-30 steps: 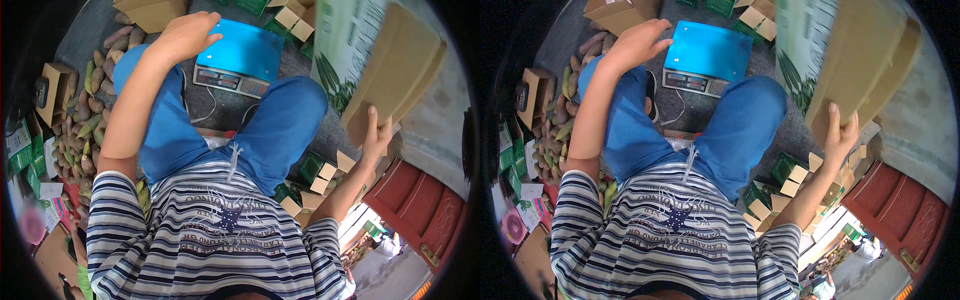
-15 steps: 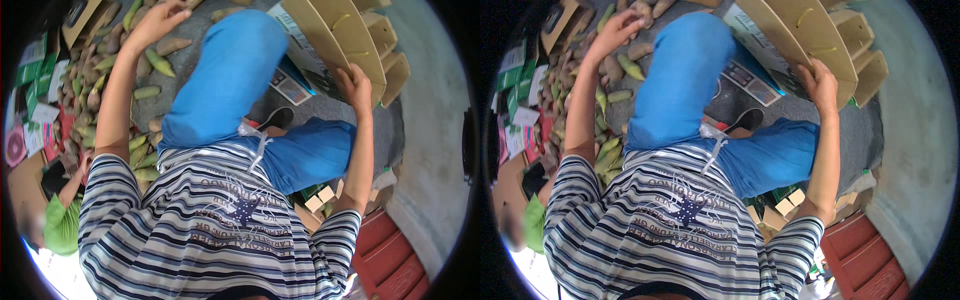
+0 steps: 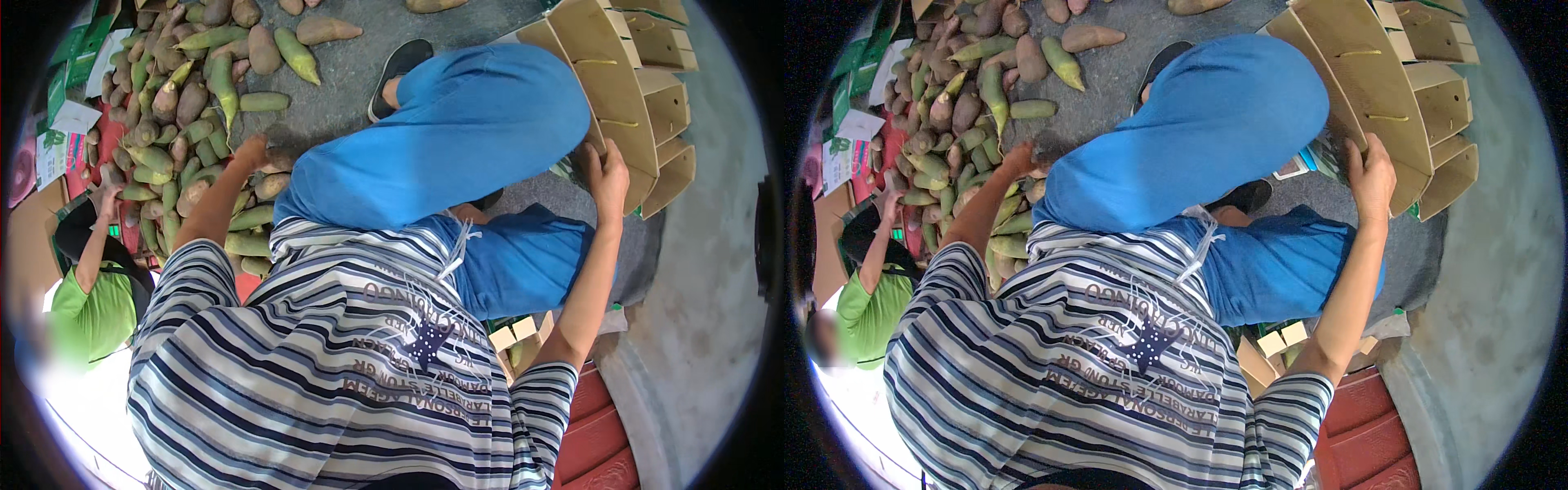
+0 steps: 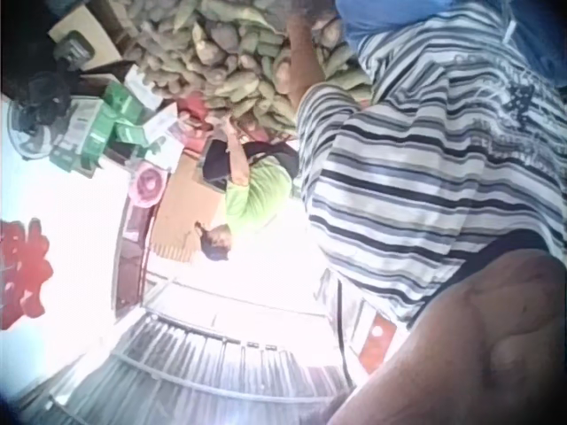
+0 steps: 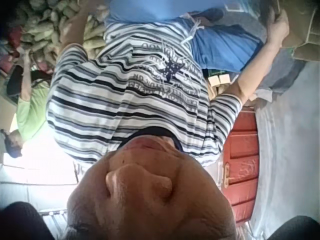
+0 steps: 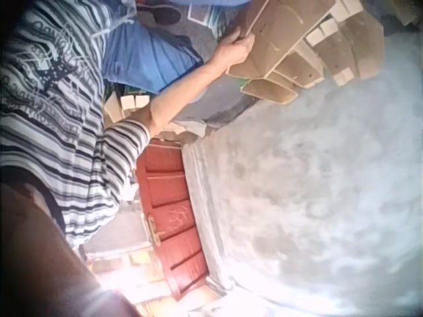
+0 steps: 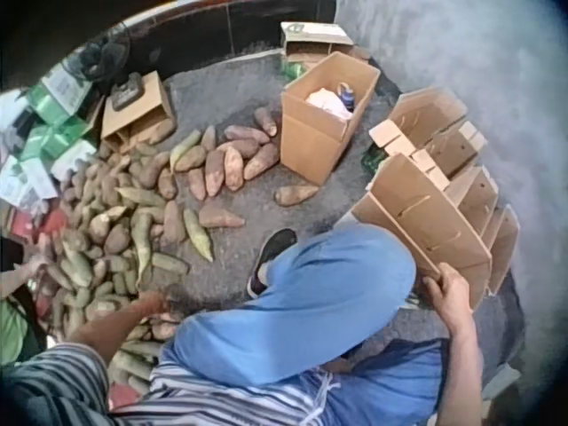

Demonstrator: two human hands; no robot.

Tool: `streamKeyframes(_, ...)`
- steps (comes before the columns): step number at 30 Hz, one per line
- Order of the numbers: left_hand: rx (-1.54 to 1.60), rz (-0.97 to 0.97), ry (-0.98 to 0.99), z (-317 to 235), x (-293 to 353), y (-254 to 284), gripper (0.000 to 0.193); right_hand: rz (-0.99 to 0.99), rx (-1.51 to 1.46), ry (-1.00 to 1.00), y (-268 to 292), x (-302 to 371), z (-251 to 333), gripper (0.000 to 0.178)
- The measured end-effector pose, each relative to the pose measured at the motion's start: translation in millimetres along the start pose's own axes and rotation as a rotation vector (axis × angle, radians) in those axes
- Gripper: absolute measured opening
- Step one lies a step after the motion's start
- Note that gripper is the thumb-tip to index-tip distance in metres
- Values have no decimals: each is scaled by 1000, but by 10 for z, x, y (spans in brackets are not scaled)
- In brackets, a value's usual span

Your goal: Sort and pack large vegetables into boxes and weigh them.

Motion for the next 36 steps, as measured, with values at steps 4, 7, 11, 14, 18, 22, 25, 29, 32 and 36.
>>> streamKeyframes(4, -106, 18, -173, -355, 67, -334, 69, -30, 3, 61, 6, -21, 57, 24)
streamKeyframes(7, -153, 3, -185, -489, -51, -495, 67, 1, -15, 39, 30, -50, 94, 23)
streamKeyframes(11, -165, 76, -105, -529, -92, -486, 50, 31, -4, -28, -15, -20, -15, 22)
streamKeyframes(14, 80, -103, -64, -401, -112, -350, 45, -6, -20, 35, -11, -54, 86, 24)
streamKeyframes(18, 627, -353, -214, -761, -53, 634, 50, 21, 13, 37, 15, -28, 111, 21)
streamKeyframes(22, 785, -966, -694, -1638, 586, 2433, 66, -37, -12, 96, 46, -34, 159, 20)
streamKeyframes(25, 1046, -970, -1028, -2672, 1381, 3388, 63, -27, 8, 76, 12, -11, 90, 20)
streamKeyframes(29, 996, -1149, -1375, -3767, 2219, 3844, 63, -37, 30, 82, -8, -40, 114, 19)
streamKeyframes(32, 921, -987, -1642, -4565, 2177, 3773, 63, -40, 14, 91, 21, -47, 143, 18)
streamKeyframes(36, 437, -765, -1387, -5168, 1583, 3509, 56, -76, -4, 98, 80, -48, 181, 18)
Point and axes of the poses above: each hand's wrist, its own x-axis away from the middle knuckle, its own y-axis out of the back of the hand, z = x × y, the point moved 9 cm from there along -x, towards the middle knuckle, and after that the axes turned 8 degrees about x, right-handed, at the moved point
